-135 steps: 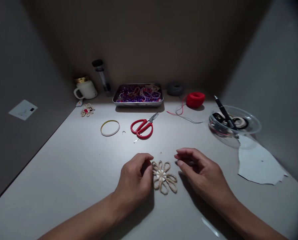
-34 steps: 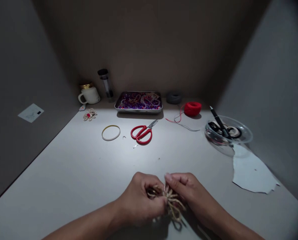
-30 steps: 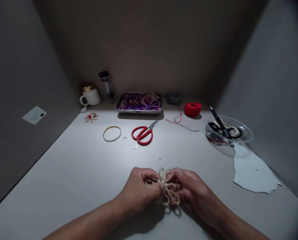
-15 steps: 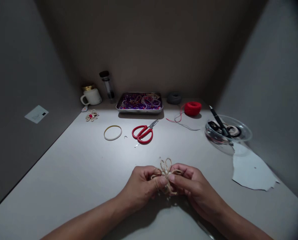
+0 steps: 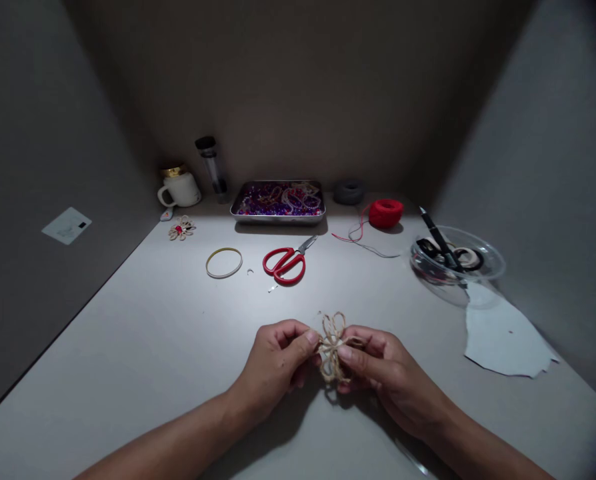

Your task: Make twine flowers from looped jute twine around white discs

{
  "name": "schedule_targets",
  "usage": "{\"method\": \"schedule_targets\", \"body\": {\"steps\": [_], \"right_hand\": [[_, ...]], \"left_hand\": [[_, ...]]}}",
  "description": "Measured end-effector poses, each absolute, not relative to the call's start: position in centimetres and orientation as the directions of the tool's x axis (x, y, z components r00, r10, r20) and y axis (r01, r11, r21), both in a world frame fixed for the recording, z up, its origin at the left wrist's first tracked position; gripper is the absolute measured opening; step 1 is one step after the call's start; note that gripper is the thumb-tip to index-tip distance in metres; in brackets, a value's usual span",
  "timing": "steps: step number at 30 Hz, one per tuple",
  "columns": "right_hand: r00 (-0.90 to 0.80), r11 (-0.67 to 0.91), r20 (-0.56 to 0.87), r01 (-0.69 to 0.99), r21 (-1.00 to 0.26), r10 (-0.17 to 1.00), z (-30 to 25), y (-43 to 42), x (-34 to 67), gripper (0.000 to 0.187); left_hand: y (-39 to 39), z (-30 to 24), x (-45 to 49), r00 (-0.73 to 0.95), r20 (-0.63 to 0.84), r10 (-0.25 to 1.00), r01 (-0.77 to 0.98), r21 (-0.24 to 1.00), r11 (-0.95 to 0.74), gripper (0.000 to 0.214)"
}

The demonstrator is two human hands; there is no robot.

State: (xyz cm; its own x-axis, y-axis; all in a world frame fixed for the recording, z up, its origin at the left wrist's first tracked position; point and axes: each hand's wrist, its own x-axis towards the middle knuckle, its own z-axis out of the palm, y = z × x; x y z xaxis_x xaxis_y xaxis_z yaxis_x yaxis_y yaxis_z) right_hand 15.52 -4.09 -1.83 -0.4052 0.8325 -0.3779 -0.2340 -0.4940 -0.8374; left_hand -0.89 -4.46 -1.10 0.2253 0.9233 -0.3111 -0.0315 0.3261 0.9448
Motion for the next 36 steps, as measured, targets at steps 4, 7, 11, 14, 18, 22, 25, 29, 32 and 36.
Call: {"method": "schedule_targets", "body": {"steps": [4,7,11,14,18,22,25,29,32,36], "right_hand": [[-0.413,-0.521,-0.395,-0.257,-0.814,0.821,-1.6,-4.1,15.5,0.029],[-0.352,-0.509,-0.407,-0.276,-0.816,0.843,-1.6,-4.0,15.5,0.028],[-0.317,-0.499,-0.411,-0.283,-0.819,0.855,-1.6,-4.1,15.3,0.027],[-0.350,-0.497,-0.395,-0.281,-0.821,0.849,-1.7,-4.3,15.1,0.026],[-0.396,-0.474,-0.349,-0.282,-0.834,0.849,-2.0,-4.6,14.9,0.025],[-0.411,-0.441,-0.309,-0.277,-0.854,0.858,-2.3,-4.8,14.9,0.024],[-0.406,-0.446,-0.313,-0.290,-0.847,0.859,-2.3,-4.8,15.0,0.024],[-0.426,-0.478,-0.320,-0.342,-0.809,0.846,-2.0,-4.7,15.0,0.025],[-0.429,-0.514,-0.354,-0.349,-0.784,0.831,-1.7,-4.6,15.0,0.025],[-0.433,-0.526,-0.370,-0.327,-0.785,0.822,-1.7,-4.7,15.1,0.023]], "left_hand": [[-4.4,-1.5,-1.2,0.141,-0.255,0.957,-0.126,0.954,0.273,0.027],[-4.8,-1.5,-1.4,-0.126,0.040,0.991,0.052,0.998,-0.034,0.015],[-5.6,-1.7,-1.6,-0.017,0.574,0.819,0.324,0.778,-0.539,0.023],[-5.8,-2.1,-1.5,0.144,0.641,0.754,0.325,0.689,-0.647,0.042],[-5.5,-2.5,-1.4,0.219,0.606,0.765,0.338,0.688,-0.642,0.047],[-5.2,-2.4,-1.3,0.234,0.525,0.818,0.338,0.745,-0.575,0.035],[-5.2,-2.2,-1.2,0.234,0.430,0.872,0.323,0.812,-0.487,0.026],[-5.1,-2.0,-1.2,0.254,0.363,0.896,0.275,0.861,-0.427,0.028],[-5.1,-1.9,-1.2,0.270,0.343,0.900,0.270,0.870,-0.413,0.029],[-5.2,-1.7,-1.2,0.308,0.406,0.860,0.269,0.830,-0.488,0.029]]}}
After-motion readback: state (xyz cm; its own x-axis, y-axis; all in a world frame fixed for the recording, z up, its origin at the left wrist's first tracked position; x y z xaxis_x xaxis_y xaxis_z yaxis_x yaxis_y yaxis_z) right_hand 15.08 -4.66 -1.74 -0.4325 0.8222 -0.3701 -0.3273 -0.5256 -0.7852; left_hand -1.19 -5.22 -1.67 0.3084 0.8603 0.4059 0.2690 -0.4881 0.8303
